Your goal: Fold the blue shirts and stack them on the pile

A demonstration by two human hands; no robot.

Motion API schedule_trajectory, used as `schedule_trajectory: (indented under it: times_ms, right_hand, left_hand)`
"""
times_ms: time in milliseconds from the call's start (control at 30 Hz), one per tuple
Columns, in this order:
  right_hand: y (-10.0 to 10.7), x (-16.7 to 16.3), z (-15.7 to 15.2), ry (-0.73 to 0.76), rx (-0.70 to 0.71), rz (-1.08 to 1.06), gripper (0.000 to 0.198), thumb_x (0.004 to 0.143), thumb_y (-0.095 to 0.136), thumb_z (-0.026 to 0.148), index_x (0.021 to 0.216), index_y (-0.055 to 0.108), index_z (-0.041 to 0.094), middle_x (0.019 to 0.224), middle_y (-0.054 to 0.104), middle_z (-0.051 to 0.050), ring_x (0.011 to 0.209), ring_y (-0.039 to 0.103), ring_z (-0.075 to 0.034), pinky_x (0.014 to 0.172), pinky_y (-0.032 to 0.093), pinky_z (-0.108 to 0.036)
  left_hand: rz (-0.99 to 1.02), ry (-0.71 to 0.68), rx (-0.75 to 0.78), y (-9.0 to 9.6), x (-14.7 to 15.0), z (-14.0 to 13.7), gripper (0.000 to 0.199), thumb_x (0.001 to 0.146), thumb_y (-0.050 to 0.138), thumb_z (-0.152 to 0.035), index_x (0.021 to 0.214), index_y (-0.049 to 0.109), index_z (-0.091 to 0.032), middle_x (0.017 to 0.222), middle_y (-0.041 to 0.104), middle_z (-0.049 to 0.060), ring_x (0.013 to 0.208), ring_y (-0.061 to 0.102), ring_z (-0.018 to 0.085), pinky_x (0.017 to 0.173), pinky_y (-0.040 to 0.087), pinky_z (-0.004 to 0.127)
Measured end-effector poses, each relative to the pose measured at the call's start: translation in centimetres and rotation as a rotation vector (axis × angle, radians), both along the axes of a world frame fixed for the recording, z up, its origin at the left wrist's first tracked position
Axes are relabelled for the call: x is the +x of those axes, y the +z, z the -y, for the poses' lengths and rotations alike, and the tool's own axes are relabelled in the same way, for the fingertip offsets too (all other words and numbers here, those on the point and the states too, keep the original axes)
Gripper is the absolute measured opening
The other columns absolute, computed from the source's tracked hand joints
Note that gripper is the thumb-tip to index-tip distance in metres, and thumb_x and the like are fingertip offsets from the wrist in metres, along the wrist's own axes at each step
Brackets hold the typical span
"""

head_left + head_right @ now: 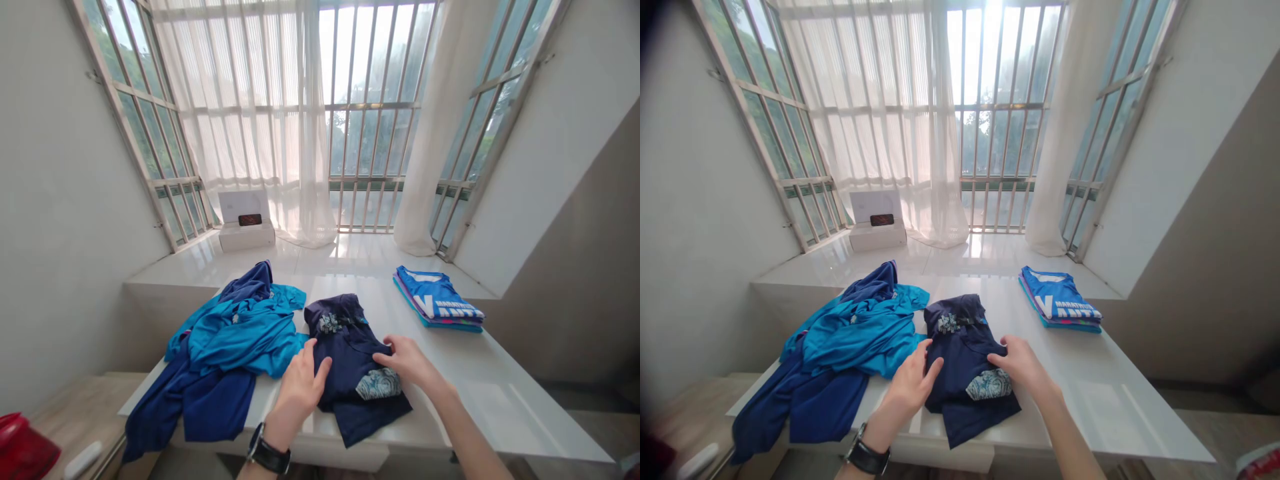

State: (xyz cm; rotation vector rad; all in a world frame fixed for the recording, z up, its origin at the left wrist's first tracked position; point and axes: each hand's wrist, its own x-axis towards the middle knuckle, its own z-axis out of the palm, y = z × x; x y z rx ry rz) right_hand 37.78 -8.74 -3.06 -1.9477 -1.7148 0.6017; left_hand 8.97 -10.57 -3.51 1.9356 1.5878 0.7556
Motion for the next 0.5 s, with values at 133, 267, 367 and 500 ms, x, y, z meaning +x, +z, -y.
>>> schedule_trajectory:
  times_ms: [133,267,367,500]
  right_hand:
    - [0.0,-0.9,-0.9,0.027,-0.047,-0.047,0.031,0.063,0.074,0.044,0.079,0.066,0.018,0.086,0.075,-0.012,0.083,0.068,-0.032,0.075,0.050,-0.039]
    - [0.2,-0.8,-0.6,0.075,-0.063,-0.158,0.042,0.068,0.071,0.046,0.099,0.066,0.019,0.099,0.076,-0.010,0.093,0.070,-0.029,0.082,0.053,-0.038]
    - [0.4,-0.6,-0.2,0.109,-0.004,-0.274,0.066,0.070,0.071,0.048,0.128,0.055,0.021,0.127,0.067,-0.011,0.117,0.063,-0.029,0.098,0.050,-0.039]
    - [1.2,-0.5,0.3,0.264,0.005,-0.558,0.068,0.078,0.069,0.056,0.136,0.050,0.025,0.128,0.065,-0.008,0.109,0.065,-0.027,0.096,0.051,-0.041]
  left_hand:
    - [0.317,-0.081,-0.215,1.8,0.2,-0.9,0.053,0.086,0.058,-0.043,0.132,0.050,-0.016,0.115,0.064,0.015,0.101,0.066,0.028,0.092,0.051,0.039]
    - [0.784,-0.203,-0.586,2.8,-0.9,-1.4,0.069,0.076,0.075,-0.041,0.136,0.046,-0.023,0.109,0.059,0.007,0.087,0.067,0.019,0.074,0.053,0.030]
    - [1.005,-0.193,-0.734,3.1,-1.1,-1.7,0.085,0.067,0.086,-0.033,0.139,0.044,-0.023,0.094,0.062,0.003,0.085,0.067,0.018,0.075,0.052,0.028]
    - [1.083,-0.206,-0.849,3.9,-0.3,-1.8,0.092,0.067,0.087,-0.028,0.145,0.039,-0.026,0.099,0.069,0.006,0.081,0.068,0.018,0.075,0.052,0.029]
